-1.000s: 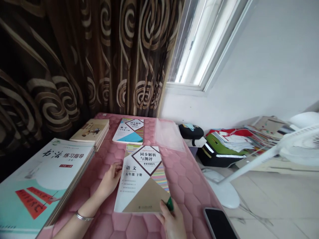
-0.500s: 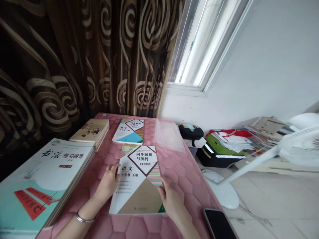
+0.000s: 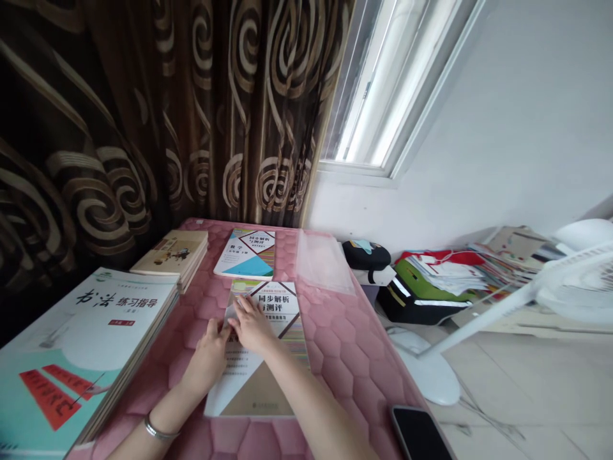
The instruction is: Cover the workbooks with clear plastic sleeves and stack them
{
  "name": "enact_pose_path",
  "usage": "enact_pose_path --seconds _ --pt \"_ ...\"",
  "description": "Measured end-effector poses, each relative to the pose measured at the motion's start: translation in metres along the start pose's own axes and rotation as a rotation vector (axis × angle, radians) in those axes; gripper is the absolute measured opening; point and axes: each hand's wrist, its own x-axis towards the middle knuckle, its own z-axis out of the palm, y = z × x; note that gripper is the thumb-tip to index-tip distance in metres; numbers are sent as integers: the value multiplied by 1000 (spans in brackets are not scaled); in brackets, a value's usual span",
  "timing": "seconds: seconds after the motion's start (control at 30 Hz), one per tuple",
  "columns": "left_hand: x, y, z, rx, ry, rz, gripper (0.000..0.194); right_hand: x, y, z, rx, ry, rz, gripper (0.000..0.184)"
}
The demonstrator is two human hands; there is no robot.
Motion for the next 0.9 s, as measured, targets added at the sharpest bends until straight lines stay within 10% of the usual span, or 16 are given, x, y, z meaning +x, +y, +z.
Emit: enact_pose_path --seconds 0.3,0.53,0.77,0.9 --pt "1 -5 -3 -10 -12 -17 65 7 96 -10 -130 -69 401 62" --pt "2 21 20 320 163 -7 54 2 103 -6 -146 -55 419 61" --pt "78 71 37 175 -10 159 56 0 103 -4 -186 1 378 60" --pt "113 60 30 109 39 166 60 0 104 -4 -177 5 373 59"
